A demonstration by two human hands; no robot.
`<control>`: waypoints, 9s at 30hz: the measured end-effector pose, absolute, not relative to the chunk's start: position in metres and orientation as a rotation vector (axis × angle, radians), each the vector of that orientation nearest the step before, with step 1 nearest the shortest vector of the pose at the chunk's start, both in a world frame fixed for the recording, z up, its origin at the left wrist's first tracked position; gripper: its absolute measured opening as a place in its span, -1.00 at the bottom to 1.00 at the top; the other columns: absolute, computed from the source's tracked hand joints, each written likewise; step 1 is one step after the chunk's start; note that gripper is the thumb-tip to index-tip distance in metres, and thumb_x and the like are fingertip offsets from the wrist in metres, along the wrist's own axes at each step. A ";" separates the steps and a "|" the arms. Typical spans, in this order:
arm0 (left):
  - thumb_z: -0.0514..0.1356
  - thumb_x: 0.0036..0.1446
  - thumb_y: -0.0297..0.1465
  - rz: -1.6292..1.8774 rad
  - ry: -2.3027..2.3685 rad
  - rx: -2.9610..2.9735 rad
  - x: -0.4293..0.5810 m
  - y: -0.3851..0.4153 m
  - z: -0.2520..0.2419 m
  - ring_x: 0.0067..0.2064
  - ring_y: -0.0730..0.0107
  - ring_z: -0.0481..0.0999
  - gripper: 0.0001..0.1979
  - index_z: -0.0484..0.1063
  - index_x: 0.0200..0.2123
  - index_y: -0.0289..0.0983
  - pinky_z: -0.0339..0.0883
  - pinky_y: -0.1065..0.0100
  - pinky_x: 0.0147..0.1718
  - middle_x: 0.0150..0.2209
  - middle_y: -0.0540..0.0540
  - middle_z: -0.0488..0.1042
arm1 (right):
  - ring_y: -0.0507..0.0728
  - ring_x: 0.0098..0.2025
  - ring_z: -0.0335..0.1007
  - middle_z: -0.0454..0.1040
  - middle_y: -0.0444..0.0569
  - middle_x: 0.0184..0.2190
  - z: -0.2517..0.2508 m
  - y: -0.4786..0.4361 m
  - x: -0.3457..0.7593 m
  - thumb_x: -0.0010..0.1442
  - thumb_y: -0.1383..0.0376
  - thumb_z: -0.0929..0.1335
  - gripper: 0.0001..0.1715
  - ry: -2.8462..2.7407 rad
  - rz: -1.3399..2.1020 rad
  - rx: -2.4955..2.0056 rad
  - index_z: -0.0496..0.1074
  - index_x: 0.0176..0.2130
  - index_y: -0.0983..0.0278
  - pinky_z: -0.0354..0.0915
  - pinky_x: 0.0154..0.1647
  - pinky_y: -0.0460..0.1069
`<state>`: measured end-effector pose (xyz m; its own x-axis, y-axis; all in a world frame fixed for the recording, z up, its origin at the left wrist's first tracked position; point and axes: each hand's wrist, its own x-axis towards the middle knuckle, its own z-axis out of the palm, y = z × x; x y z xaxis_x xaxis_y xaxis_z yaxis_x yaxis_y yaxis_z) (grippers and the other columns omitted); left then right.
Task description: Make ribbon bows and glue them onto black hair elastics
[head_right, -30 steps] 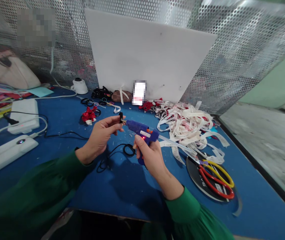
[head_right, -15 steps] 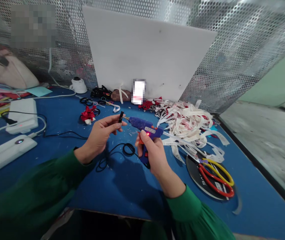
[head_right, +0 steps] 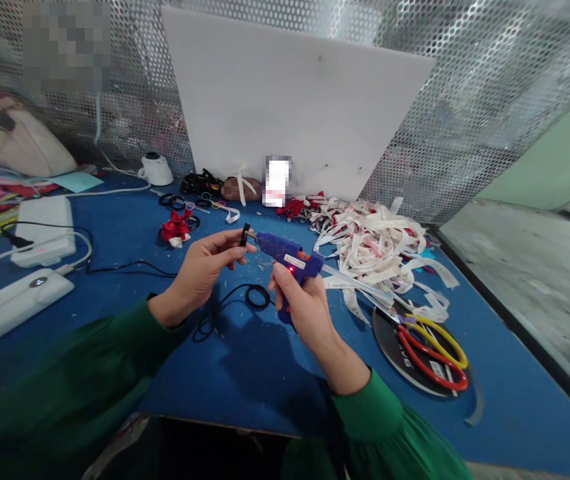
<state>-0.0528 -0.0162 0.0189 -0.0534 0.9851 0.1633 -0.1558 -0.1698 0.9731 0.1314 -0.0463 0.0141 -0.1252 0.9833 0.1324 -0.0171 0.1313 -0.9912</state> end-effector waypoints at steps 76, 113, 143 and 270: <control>0.43 -0.15 -0.45 1.471 1.019 1.066 -0.046 -0.019 0.022 -0.49 0.47 0.46 -0.69 0.65 -0.23 -0.32 0.34 0.39 -0.46 -0.42 -0.06 0.63 | 0.08 -0.54 0.32 0.30 -0.16 -0.67 0.011 -0.050 0.131 0.21 0.01 0.40 -0.64 -1.593 0.780 -1.065 0.50 -0.32 0.26 0.24 -0.52 -0.03; 0.40 -0.04 -0.39 1.523 1.063 1.109 -0.052 -0.015 0.019 -0.49 0.47 0.51 -0.63 0.63 -0.10 -0.27 0.20 0.41 -0.54 -0.31 -0.08 0.65 | -0.02 -0.66 0.17 0.34 -0.15 -0.69 0.021 -0.050 0.132 0.23 -0.10 0.37 -0.50 -1.454 1.229 -1.044 0.49 -0.37 0.29 0.06 -0.63 -0.09; 0.30 0.09 -0.43 1.591 1.207 1.397 -0.055 -0.011 0.013 -0.48 0.43 0.52 -0.76 0.66 -0.15 -0.22 0.45 0.33 -0.39 -0.36 -0.03 0.64 | -0.10 -0.67 -0.07 0.43 -0.11 -0.43 0.025 -0.038 0.142 0.29 0.06 0.32 -0.64 -0.677 2.065 -0.740 0.45 -0.28 0.32 0.09 -0.71 -0.16; 0.45 -0.09 -0.39 1.384 1.001 0.830 -0.043 -0.030 0.023 -0.51 0.53 0.45 -0.66 0.65 -0.16 -0.29 0.22 0.44 -0.53 -0.26 -0.15 0.67 | 0.01 -0.46 0.37 0.39 -0.31 -0.55 0.025 -0.024 0.132 -0.07 0.26 0.53 -0.46 -1.197 1.154 -0.979 0.41 -0.07 0.17 0.37 -0.32 -0.04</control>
